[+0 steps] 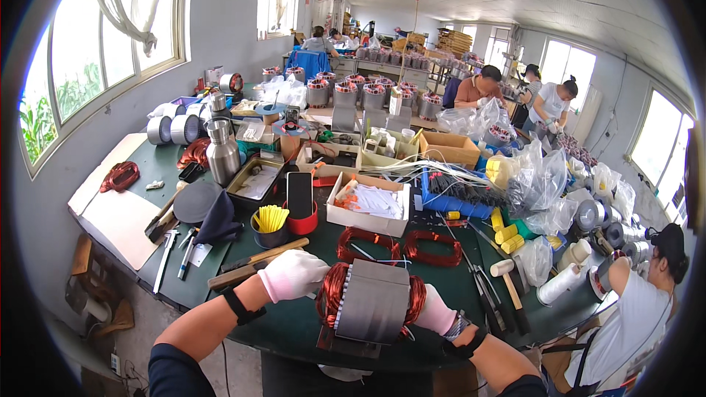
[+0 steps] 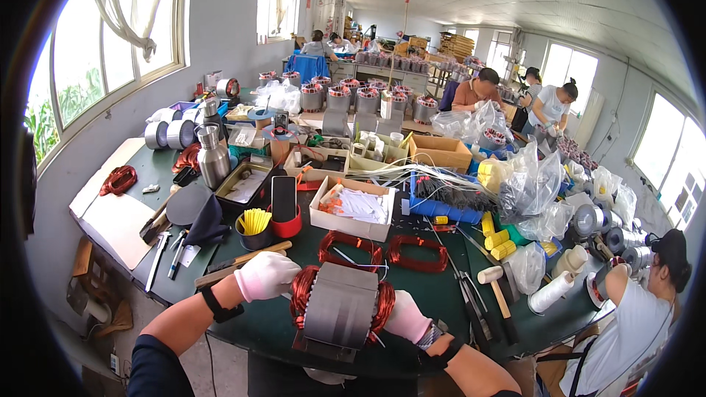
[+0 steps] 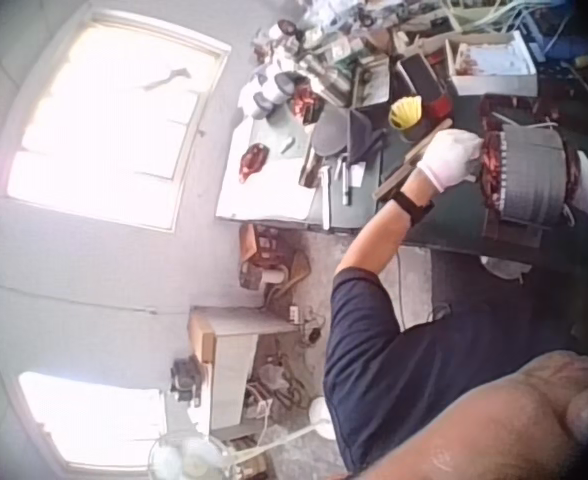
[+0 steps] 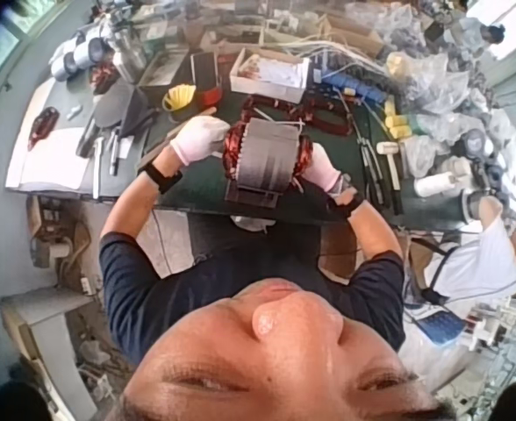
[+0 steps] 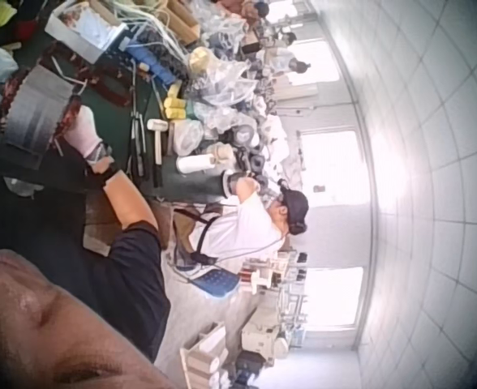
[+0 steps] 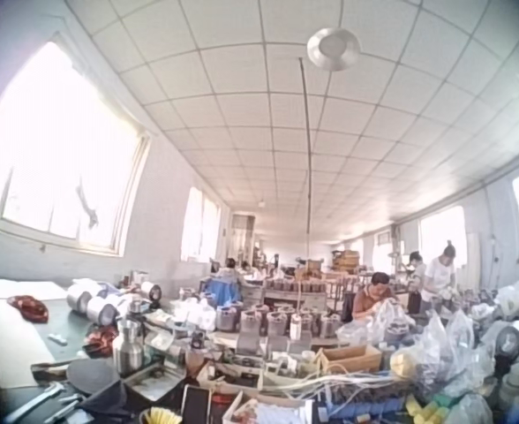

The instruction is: Assembling and shaping copper coils into a motor stator using a tool.

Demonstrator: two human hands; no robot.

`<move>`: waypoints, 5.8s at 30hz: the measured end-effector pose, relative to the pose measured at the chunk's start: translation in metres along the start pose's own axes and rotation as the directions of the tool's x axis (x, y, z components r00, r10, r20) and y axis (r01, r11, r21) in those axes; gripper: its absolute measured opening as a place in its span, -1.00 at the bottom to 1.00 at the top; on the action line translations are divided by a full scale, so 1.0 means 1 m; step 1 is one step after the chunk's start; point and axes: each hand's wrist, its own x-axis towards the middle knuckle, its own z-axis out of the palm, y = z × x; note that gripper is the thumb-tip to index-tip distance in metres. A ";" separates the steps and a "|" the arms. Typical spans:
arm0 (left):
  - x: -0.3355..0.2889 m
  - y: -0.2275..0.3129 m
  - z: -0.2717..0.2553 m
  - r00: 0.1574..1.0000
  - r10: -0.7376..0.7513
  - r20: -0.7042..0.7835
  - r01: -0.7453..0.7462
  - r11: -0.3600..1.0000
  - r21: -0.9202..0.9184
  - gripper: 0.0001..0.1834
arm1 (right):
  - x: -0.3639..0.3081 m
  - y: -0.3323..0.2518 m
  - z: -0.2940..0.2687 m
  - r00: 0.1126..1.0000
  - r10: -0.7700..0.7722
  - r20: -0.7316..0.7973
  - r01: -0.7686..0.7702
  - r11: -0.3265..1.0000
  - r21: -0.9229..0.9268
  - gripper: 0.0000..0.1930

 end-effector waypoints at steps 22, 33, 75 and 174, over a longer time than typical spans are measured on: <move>-0.008 0.055 0.086 0.487 -0.867 0.110 0.110 -0.064 -0.992 -0.89 | 0.007 -0.009 -0.020 0.997 -0.043 0.058 0.041 0.999 0.035 -0.42; -0.045 0.015 0.078 0.368 -0.902 0.226 0.050 -0.224 -0.973 -0.88 | 0.004 -0.012 0.002 0.988 -0.029 0.150 0.026 0.999 0.020 -0.43; -0.008 0.033 0.079 0.778 -0.359 -0.515 0.190 0.916 -0.352 -0.86 | -0.060 0.005 -0.026 0.709 0.281 0.647 -0.672 0.548 0.498 -0.39; -0.001 0.033 0.047 0.970 -0.241 -0.022 0.236 0.963 -0.130 -0.80 | -0.047 0.057 -0.088 0.827 0.518 0.219 -0.536 0.844 0.028 -0.37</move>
